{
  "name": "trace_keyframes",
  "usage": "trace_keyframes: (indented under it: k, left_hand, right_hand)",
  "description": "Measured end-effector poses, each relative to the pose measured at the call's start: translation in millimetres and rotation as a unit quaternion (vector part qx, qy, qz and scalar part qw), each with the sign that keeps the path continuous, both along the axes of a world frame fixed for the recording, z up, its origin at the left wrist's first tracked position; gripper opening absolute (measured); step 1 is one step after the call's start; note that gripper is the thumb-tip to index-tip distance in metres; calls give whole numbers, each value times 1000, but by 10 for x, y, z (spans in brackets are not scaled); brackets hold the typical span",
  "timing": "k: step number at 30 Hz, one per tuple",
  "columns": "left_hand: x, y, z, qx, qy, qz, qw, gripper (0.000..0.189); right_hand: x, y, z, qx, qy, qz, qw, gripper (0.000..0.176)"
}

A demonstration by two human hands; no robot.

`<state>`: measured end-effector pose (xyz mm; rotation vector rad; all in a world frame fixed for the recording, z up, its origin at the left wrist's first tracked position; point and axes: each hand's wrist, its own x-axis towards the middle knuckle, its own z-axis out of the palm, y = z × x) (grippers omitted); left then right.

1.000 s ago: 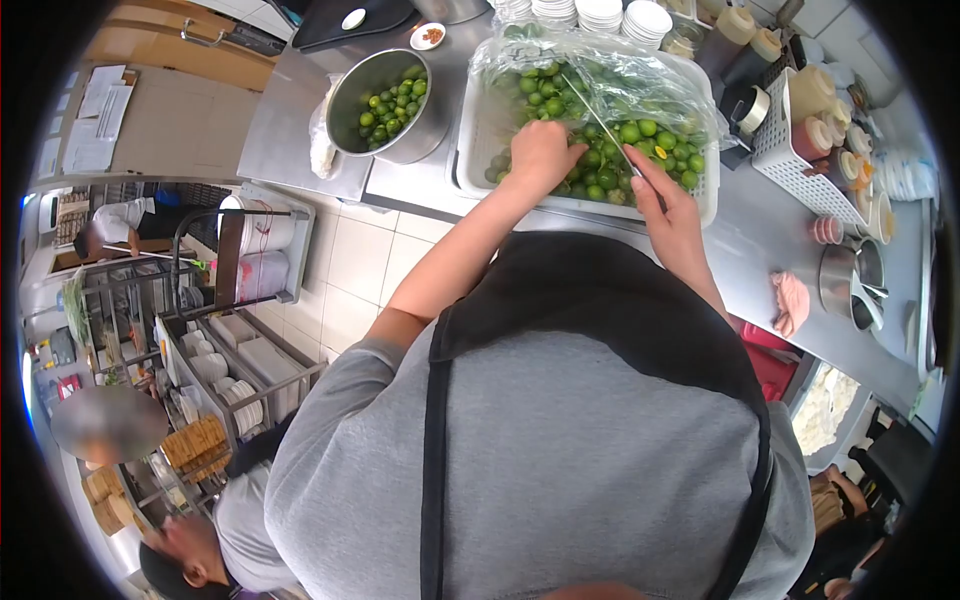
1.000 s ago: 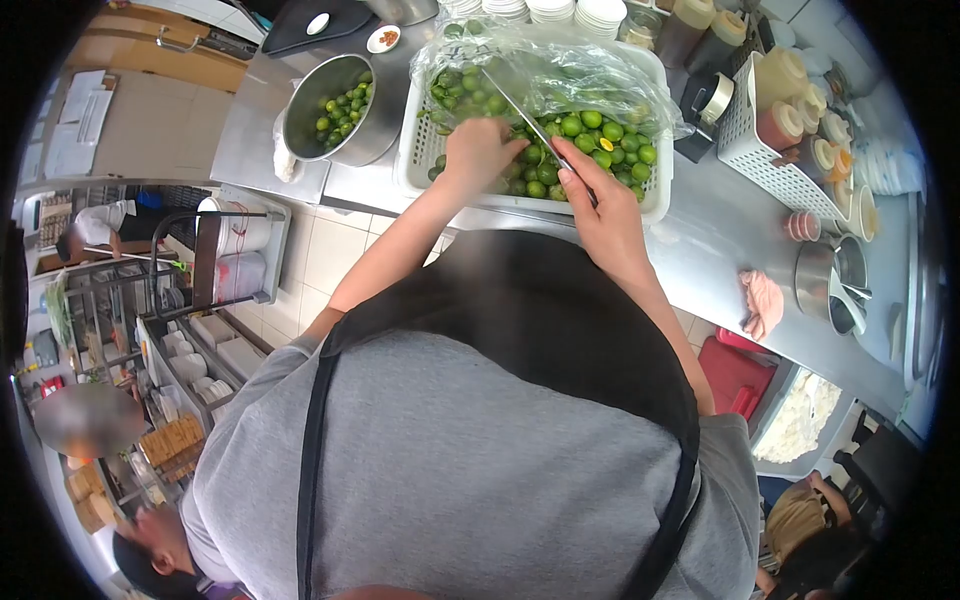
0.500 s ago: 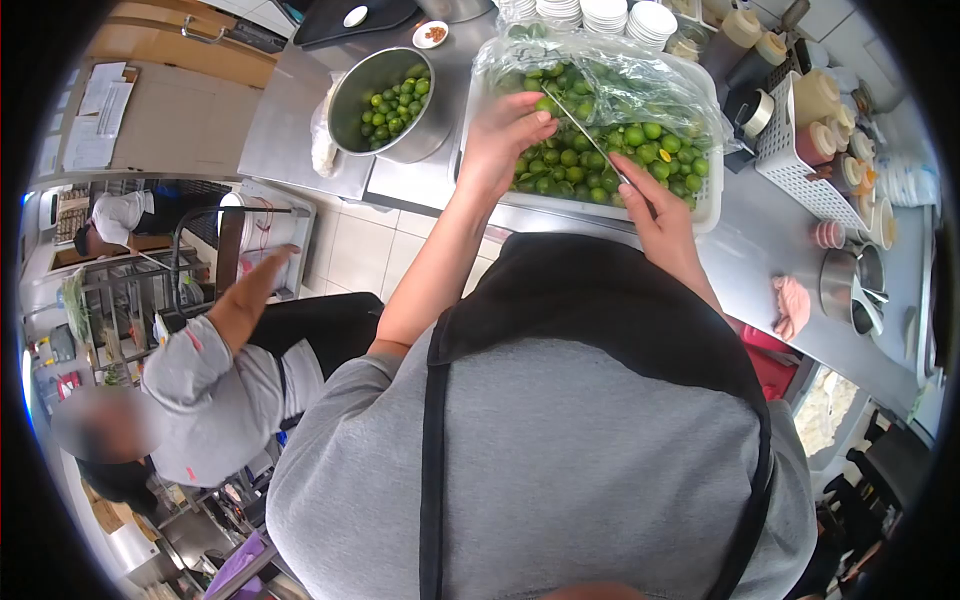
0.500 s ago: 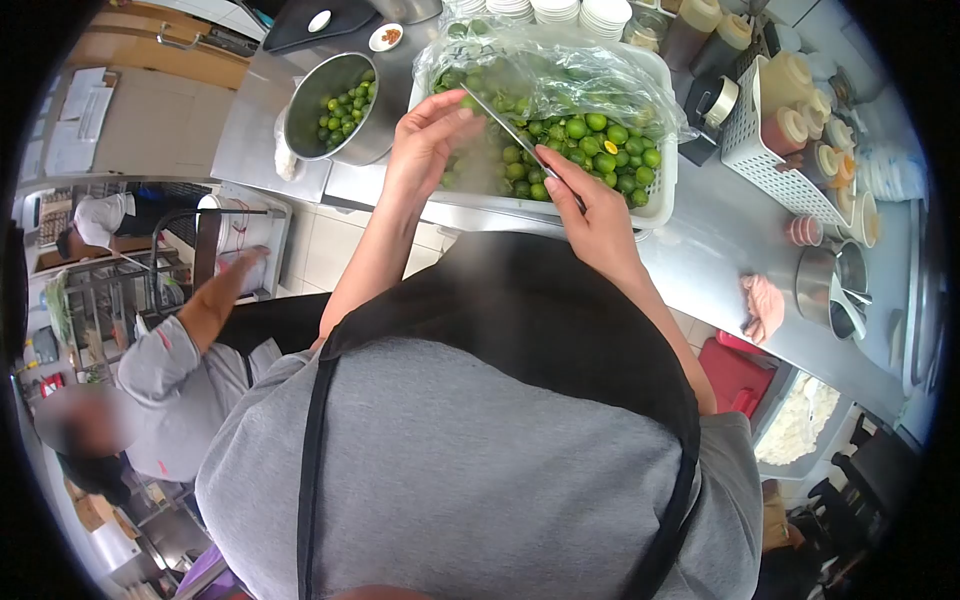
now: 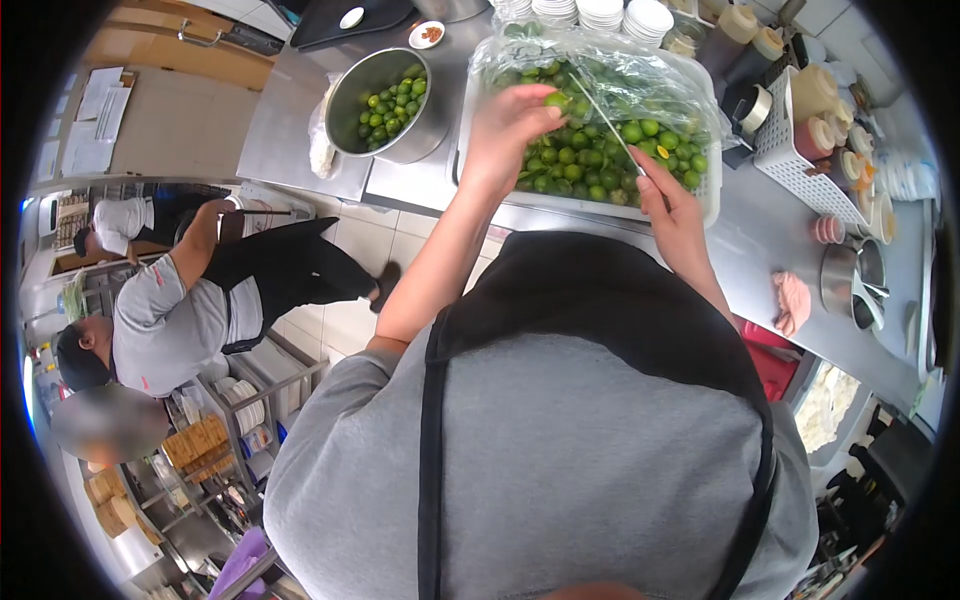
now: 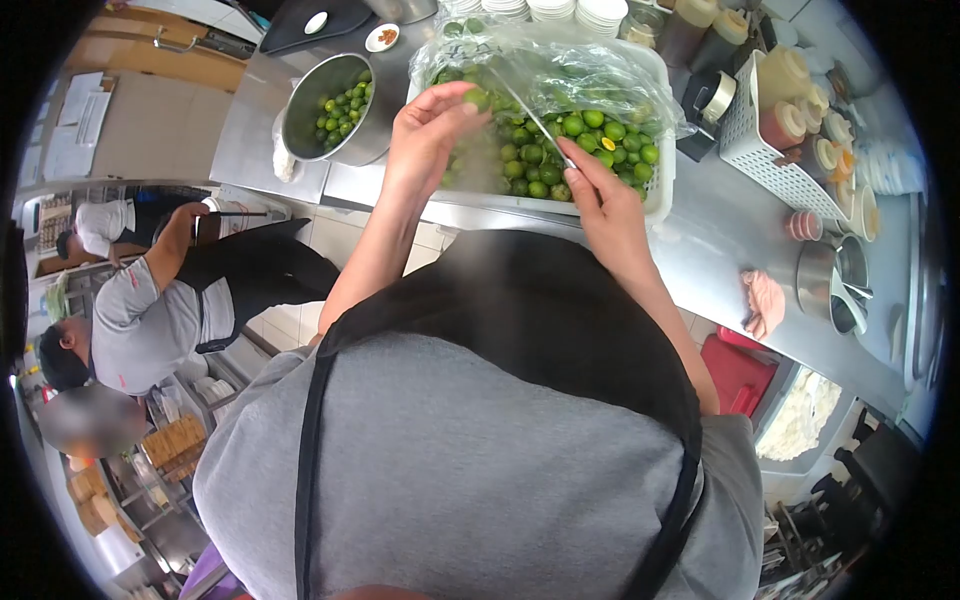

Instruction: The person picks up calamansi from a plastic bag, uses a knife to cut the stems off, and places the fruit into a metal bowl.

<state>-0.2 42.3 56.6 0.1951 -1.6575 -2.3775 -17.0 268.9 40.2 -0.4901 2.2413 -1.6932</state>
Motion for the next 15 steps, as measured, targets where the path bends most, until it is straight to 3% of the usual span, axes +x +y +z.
trace_keyframes:
  k: [2, 10, 15]
  left_hand:
    - [-40, -1, -46, 5, -6, 13, 1000, 25]
    - [-28, -67, -75, -61, 6, 61, 996, 26]
    - [-25, -94, -116, 1, 14, 52, 999, 22]
  right_hand:
    - [33, -27, 64, -46, 38, 32, 998, 31]
    - [66, -63, 114, -13, 25, 56, 998, 31]
    - [41, -92, 105, -8, 0, 43, 999, 30]
